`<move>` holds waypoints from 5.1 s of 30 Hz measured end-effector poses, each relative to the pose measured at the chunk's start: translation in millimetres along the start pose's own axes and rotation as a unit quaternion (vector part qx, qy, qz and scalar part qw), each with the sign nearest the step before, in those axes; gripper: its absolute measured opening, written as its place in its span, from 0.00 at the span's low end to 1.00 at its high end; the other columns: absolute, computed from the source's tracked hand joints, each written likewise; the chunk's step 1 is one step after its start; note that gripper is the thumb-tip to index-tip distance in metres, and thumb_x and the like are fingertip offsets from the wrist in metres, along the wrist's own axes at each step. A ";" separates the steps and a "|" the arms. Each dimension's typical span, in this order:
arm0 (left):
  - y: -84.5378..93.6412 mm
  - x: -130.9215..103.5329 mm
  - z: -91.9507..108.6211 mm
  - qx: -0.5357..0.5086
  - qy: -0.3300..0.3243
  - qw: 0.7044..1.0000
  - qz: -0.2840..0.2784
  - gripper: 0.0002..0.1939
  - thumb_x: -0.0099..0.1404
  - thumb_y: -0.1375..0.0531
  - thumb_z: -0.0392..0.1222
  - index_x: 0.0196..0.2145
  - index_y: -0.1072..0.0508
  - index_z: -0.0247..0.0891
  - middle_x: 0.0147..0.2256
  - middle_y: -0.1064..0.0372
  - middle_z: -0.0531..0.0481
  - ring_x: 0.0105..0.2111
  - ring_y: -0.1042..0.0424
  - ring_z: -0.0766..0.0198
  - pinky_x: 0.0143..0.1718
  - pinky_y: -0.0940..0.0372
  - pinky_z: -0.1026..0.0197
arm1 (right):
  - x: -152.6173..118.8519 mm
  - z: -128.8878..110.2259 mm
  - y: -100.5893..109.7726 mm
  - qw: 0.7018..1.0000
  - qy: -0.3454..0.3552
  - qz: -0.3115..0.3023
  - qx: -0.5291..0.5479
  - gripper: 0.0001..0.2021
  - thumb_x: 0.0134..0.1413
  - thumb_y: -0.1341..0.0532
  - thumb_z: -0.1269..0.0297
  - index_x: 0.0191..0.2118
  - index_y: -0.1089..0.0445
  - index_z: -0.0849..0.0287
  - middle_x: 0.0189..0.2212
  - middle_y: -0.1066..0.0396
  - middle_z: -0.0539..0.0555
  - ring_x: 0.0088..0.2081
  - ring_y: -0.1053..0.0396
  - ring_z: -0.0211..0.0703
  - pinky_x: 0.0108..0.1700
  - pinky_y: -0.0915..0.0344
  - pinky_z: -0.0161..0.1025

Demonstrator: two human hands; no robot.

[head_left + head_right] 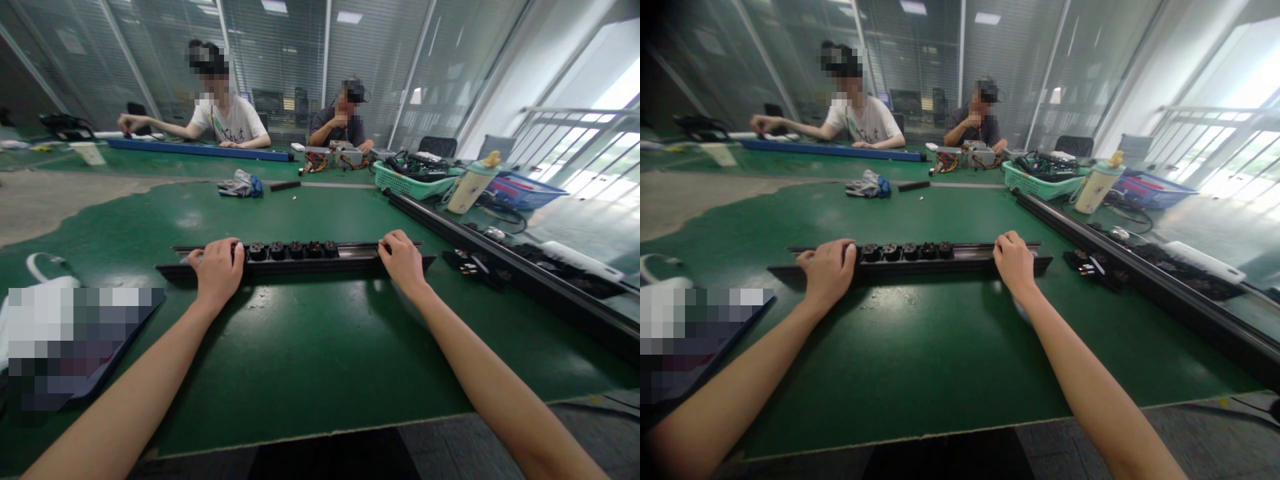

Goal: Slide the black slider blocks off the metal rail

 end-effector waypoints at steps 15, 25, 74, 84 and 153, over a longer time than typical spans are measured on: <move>0.9 0.1 1.2 0.000 -0.002 1.000 0.003 0.24 0.78 0.56 0.52 0.53 0.26 0.41 0.56 0.22 0.33 0.59 0.28 0.43 0.62 0.48 0.37 | 0.4 4.6 2.1 1.000 -0.009 0.000 -0.007 0.09 0.66 0.43 0.68 0.36 0.26 0.56 0.48 0.25 0.61 0.44 0.27 0.51 0.40 0.34 0.44; 0.8 0.3 1.0 -0.002 0.000 1.000 0.002 0.23 0.78 0.56 0.51 0.52 0.25 0.41 0.55 0.22 0.34 0.59 0.29 0.43 0.63 0.48 0.37 | 1.4 8.4 3.9 1.000 -0.013 0.000 -0.019 0.09 0.65 0.43 0.69 0.36 0.26 0.56 0.47 0.26 0.61 0.44 0.28 0.51 0.40 0.34 0.44; -0.3 0.9 -0.3 -0.002 -0.005 1.000 0.008 0.24 0.77 0.56 0.51 0.53 0.25 0.38 0.56 0.22 0.33 0.60 0.28 0.41 0.62 0.49 0.38 | 2.9 25.7 10.4 0.996 -0.075 -0.026 -0.049 0.09 0.67 0.43 0.70 0.39 0.24 0.58 0.50 0.26 0.61 0.46 0.28 0.51 0.43 0.35 0.42; -0.2 0.9 -0.5 -0.002 -0.005 1.000 0.011 0.23 0.77 0.55 0.51 0.52 0.25 0.41 0.55 0.22 0.34 0.59 0.29 0.43 0.62 0.47 0.38 | 2.0 28.7 8.4 0.997 -0.064 -0.016 -0.040 0.07 0.65 0.42 0.69 0.40 0.26 0.56 0.50 0.27 0.60 0.47 0.29 0.52 0.41 0.35 0.43; 0.8 0.8 0.7 -0.003 -0.005 1.000 0.005 0.22 0.77 0.55 0.51 0.52 0.25 0.42 0.55 0.21 0.35 0.58 0.29 0.43 0.62 0.47 0.38 | 3.3 51.2 4.8 0.994 -0.084 -0.029 -0.065 0.15 0.66 0.45 0.70 0.41 0.20 0.55 0.49 0.25 0.62 0.53 0.32 0.56 0.46 0.32 0.48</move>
Point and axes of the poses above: each hand's wrist, its own x-axis towards the middle knuckle, its own y-axis out of the back of the hand, z = x × y, the point moved 9 cm from there along x, towards the middle knuckle
